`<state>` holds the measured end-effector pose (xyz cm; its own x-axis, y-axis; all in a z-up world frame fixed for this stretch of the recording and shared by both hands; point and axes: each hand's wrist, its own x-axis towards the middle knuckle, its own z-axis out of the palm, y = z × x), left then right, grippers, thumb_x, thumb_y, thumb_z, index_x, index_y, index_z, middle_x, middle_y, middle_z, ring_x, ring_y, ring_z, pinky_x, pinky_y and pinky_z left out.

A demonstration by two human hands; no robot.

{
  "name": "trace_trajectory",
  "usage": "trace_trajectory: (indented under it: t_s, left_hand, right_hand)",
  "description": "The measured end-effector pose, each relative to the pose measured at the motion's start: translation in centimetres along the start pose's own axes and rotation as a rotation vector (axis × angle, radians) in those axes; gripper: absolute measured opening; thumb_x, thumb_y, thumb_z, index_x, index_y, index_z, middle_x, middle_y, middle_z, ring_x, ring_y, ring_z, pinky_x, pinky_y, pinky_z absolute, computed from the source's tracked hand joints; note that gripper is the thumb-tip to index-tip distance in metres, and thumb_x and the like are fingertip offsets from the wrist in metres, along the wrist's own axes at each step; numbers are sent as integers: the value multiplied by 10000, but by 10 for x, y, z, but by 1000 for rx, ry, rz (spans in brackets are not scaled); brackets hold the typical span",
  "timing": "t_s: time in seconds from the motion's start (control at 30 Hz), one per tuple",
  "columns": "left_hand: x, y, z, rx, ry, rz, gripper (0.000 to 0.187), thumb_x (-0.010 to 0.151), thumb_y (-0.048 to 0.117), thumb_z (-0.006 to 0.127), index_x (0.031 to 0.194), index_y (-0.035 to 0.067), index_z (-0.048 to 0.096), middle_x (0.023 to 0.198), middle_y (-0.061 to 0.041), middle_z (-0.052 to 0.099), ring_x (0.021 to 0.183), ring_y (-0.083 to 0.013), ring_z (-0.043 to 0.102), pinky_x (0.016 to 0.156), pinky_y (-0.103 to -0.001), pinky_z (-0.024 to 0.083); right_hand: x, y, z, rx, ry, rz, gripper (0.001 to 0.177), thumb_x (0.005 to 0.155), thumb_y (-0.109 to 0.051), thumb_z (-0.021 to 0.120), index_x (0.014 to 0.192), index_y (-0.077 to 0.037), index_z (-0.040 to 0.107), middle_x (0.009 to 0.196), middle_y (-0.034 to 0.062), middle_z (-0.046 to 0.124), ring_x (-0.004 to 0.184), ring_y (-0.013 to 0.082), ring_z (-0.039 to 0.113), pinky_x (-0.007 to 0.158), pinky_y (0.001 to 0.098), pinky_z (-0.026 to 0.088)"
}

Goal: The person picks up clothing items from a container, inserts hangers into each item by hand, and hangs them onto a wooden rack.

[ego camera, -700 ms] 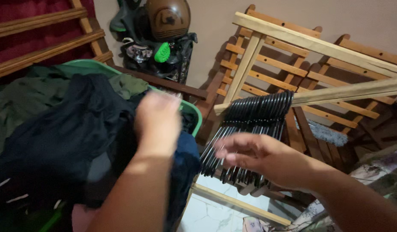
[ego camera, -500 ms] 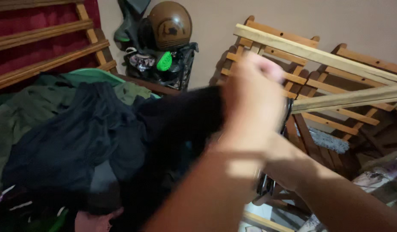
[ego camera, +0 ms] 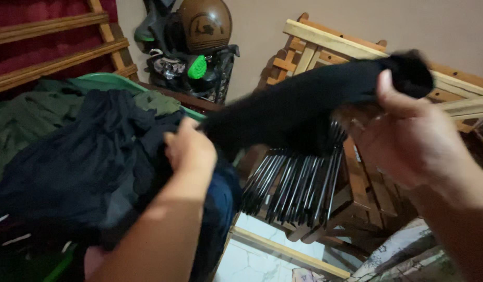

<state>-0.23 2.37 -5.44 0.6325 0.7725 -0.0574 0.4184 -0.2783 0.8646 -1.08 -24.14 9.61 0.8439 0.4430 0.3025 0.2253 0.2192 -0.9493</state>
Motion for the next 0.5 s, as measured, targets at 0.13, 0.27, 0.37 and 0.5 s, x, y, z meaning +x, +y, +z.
trace_trajectory:
  t_s: [0.13, 0.27, 0.37, 0.5]
  left_hand:
    - [45, 39, -17, -294, 339, 534, 497, 908, 96, 582, 1404, 123, 572, 1248, -243, 654, 1171, -413, 616, 1021, -473, 448]
    - [18, 150, -41, -504, 274, 752, 317, 910, 168, 622, 1202, 63, 689, 1105, -200, 738, 1027, -345, 726, 897, -440, 581]
    - [-58, 182, -40, -550, -70, 817, 275, 879, 144, 630, 1131, 83, 722, 1045, -172, 752, 964, -310, 736, 858, -431, 586]
    - [-143, 160, -38, -530, -475, 953, 236, 837, 111, 640, 1036, 108, 766, 964, -134, 769, 880, -264, 749, 806, -419, 594]
  right_hand:
    - [0, 7, -12, -67, 91, 210, 578, 1016, -327, 509, 1484, -18, 369, 1384, 183, 551, 1251, 297, 567, 1086, 487, 438]
    - [-5, 12, -4, 133, 65, 385, 766, 998, -453, 560, 1600, -89, 256, 1505, 213, 537, 1343, 442, 528, 1078, 574, 396]
    - [-2, 3, -3, 431, -327, 293, 848, 1006, -483, 614, 1576, 55, 289, 1538, 258, 513, 1431, 510, 453, 1077, 591, 385]
    - [-4, -8, -25, 435, -338, 129, 711, 1013, -488, 601, 1517, -20, 426, 1449, 232, 588, 1314, 421, 562, 1005, 590, 526]
